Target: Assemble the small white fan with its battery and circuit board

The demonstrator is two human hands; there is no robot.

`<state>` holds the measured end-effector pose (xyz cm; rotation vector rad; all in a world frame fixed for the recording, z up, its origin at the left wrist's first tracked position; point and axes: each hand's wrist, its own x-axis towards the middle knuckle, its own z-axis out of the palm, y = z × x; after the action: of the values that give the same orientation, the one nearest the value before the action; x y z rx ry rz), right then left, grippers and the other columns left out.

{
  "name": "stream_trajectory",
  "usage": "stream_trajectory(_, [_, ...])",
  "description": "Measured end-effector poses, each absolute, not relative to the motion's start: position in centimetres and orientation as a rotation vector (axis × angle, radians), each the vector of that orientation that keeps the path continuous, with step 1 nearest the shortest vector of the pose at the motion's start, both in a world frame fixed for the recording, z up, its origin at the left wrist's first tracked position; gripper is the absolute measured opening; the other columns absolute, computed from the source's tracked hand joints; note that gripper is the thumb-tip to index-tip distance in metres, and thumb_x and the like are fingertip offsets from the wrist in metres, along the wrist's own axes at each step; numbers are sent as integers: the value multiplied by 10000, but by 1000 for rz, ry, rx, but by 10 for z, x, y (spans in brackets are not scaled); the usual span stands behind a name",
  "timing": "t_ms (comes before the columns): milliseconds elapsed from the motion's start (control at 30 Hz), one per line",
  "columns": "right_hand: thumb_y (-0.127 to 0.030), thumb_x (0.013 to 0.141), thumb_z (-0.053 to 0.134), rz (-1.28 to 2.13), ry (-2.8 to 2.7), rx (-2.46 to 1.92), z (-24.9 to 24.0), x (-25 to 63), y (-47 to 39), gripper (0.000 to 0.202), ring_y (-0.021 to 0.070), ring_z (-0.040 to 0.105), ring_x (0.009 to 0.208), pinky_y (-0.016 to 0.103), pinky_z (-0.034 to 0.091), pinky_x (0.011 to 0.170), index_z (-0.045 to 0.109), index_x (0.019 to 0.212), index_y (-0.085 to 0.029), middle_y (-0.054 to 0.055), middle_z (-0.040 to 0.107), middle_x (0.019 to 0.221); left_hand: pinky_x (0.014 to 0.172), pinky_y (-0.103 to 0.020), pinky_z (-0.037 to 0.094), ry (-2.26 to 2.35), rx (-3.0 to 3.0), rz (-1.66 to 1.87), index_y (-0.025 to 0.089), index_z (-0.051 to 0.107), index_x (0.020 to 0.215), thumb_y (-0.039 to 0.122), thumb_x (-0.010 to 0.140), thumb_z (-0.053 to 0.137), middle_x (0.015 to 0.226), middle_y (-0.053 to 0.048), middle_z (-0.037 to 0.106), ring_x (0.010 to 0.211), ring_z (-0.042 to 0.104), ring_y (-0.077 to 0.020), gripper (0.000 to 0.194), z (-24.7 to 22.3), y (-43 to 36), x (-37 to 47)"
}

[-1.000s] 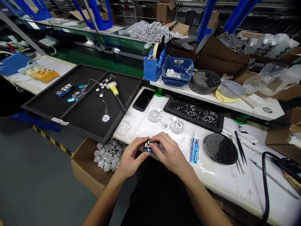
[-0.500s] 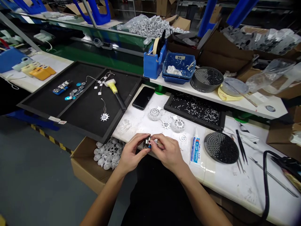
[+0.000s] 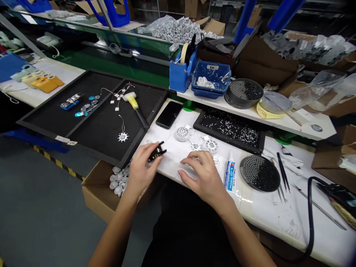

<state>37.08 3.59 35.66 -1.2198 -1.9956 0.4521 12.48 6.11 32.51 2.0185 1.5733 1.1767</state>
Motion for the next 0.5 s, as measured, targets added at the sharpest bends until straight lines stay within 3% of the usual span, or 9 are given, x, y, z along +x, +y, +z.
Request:
stream_trajectory(67, [-365,983,773,349,-2113,-1358,362,384,34,560,365,529,1369,547,483,1163,579,1483,-207,158,589,1453,1143,-509,522,1707,2176,1040,235,663,1446,308,1035,634,1362,-125,683,1277,657,-326,418,327,74,111])
stream_trajectory(133, [-374,996,755,300,-2239,-1497,361,393,34,685,392,544,1367,576,520,1141,468,1590,-190,172,571,1476,1116,-555,531,1741,2290,884,216,672,1426,308,1044,591,1350,-146,691,1256,661,-355,401,329,83,102])
stream_trajectory(200, [-389,1045,679,302,-2335,-1613,356,396,35,572,361,673,1162,536,621,958,501,1564,-226,146,615,1388,1138,-592,508,1741,2347,836,219,666,1423,297,1035,594,1412,-159,667,1306,631,-377,403,333,83,103])
stream_trajectory(300, [-447,1066,636,374,-2365,-1699,356,400,35,423,269,729,838,448,636,724,596,1447,-267,114,620,1325,1210,-577,451,1678,2229,1126,227,655,1421,274,1010,645,1480,-153,620,1389,579,-359,414,343,70,127])
stream_trajectory(367, [-440,1036,687,439,-2377,-1627,372,411,31,385,225,720,764,400,622,688,641,1371,-256,100,625,1281,1195,-509,474,1461,1948,1325,225,692,1343,272,1013,654,1383,-127,665,1330,623,-311,336,349,58,157])
stream_trajectory(500, [-452,986,753,342,-2353,-1374,435,454,9,371,161,662,682,329,585,629,704,1303,-265,63,670,1154,1018,-418,582,838,1019,1302,192,722,1210,365,1083,545,1233,-122,733,1156,724,-267,278,360,36,232])
